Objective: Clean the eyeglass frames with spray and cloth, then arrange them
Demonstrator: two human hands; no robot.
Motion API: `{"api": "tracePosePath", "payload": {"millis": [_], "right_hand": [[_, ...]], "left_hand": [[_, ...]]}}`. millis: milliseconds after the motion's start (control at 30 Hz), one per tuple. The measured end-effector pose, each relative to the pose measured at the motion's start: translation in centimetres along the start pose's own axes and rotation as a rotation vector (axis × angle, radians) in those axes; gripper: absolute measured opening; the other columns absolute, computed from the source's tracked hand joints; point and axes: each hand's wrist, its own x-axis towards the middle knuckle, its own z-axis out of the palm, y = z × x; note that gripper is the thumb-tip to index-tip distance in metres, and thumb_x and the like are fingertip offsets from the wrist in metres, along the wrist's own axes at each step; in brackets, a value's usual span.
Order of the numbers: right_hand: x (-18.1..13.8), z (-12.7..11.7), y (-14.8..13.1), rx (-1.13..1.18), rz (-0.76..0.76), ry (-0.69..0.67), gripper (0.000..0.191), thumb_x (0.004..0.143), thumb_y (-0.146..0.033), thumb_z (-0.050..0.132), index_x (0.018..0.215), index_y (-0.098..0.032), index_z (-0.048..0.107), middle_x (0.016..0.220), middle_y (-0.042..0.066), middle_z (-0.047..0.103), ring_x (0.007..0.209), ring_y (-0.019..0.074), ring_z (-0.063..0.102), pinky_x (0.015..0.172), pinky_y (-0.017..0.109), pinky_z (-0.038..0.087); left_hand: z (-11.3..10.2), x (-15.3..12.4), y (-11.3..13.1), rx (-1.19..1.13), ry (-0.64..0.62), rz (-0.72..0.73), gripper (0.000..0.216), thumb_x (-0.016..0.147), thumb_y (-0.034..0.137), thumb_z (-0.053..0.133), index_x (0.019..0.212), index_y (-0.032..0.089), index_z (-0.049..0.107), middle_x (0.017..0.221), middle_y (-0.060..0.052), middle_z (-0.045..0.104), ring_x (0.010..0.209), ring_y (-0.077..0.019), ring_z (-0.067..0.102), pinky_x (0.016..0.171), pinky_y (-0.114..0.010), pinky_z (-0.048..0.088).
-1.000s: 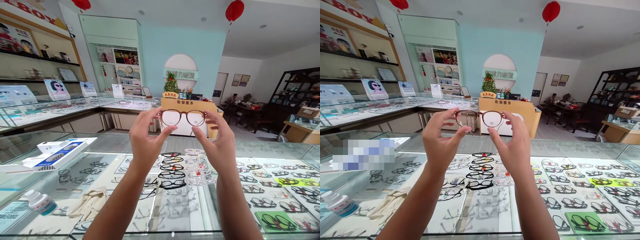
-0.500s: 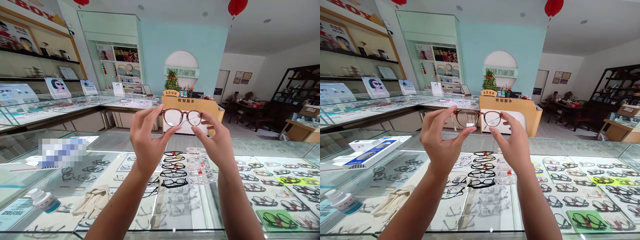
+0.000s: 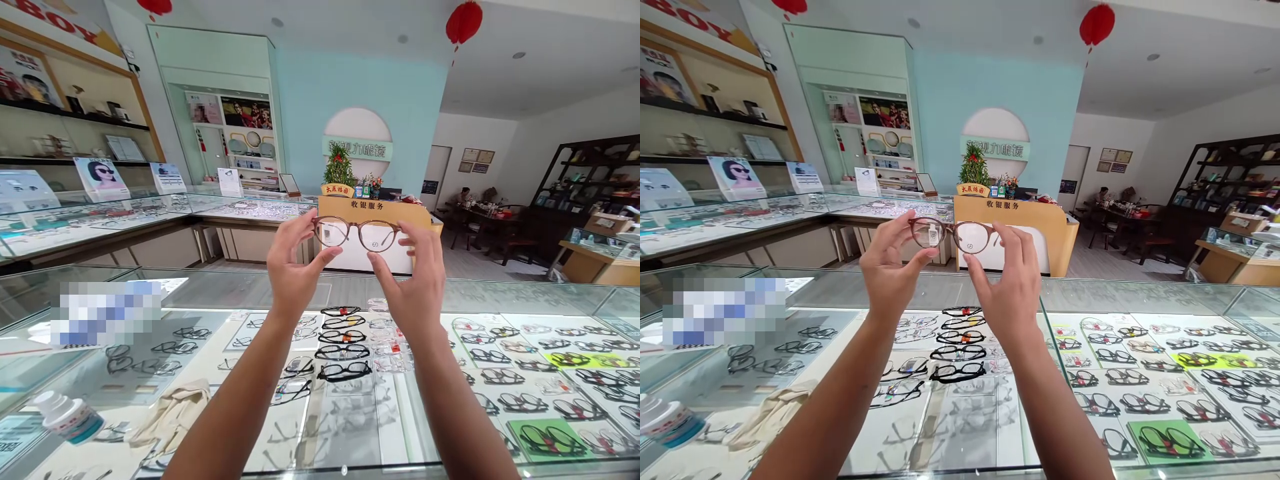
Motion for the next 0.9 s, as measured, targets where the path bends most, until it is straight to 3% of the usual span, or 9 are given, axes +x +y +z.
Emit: {"api": "tracePosePath", "payload": {"millis": [233,433,533,667,800,900], "right_hand": [[0.0,-0.1,0.3,-0.035,0.005,-0.011,0.048,0.099,-0.037,0.073,0.144,-0.031,0.055,0.132,0.012,0.067,0.116,0.0306,0.066,0.095,0.05,0.058],[0.1,0.1,1.7,0.033,0.098,-0.112,0.051,0.099,-0.039,0.071,0.147,-0.032,0.054,0.136,0.011,0.069,0.112,0.0294,0.07,0.089,0.048,0.059],[0.1,0.2,2.2,0.072,0.141,-0.137,0.052,0.098,-0.039,0.071,0.147,-0.032,0.055,0.139,0.011,0.07,0.115,0.0298,0.071,0.088,0.048,0.059],[0.4,-0.3,2.2,0.202,0.222,-0.161,0.054,0.093,-0.043,0.077,0.144,-0.034,0.061,0.142,0.01,0.071,0.121,0.0303,0.071,0.091,0.048,0.059],[1.0,-1.0,2.4,0.439,0.386,-0.157,0.037,0.098,-0.051,0.07,0.129,-0.031,0.072,0.129,0.009,0.078,0.119,0.0278,0.073,0.089,0.043,0.06],[1.2,-1.4,2.5,0.478,0.457,-0.121,0.033,0.1,-0.053,0.066,0.119,-0.028,0.077,0.123,0.009,0.08,0.112,0.0252,0.075,0.086,0.04,0.06]], "left_hand": [[0.2,-0.3,0.3,0.061,-0.019,-0.04,0.068,0.084,0.048,0.089,0.145,0.028,0.067,0.132,-0.011,0.069,0.116,-0.0267,0.073,0.099,-0.042,0.062],[0.2,-0.7,1.9,0.404,0.101,0.21,0.066,0.083,0.051,0.089,0.141,0.026,0.068,0.124,-0.01,0.071,0.117,-0.0289,0.069,0.101,-0.047,0.059],[0.2,-0.7,2.2,0.498,0.118,0.269,0.065,0.083,0.052,0.088,0.139,0.025,0.068,0.122,-0.011,0.07,0.115,-0.0291,0.069,0.104,-0.048,0.057],[0.2,-0.7,2.4,0.486,0.12,0.287,0.064,0.084,0.052,0.087,0.139,0.025,0.068,0.122,-0.011,0.07,0.115,-0.0286,0.069,0.105,-0.047,0.057],[0.2,-0.5,2.4,0.417,0.092,0.259,0.064,0.085,0.051,0.086,0.14,0.026,0.068,0.124,-0.01,0.071,0.115,-0.0276,0.069,0.102,-0.046,0.059],[0.3,-0.5,2.1,0.334,0.062,0.245,0.063,0.086,0.05,0.086,0.142,0.027,0.067,0.126,-0.01,0.071,0.117,-0.0274,0.069,0.102,-0.046,0.06]]}}
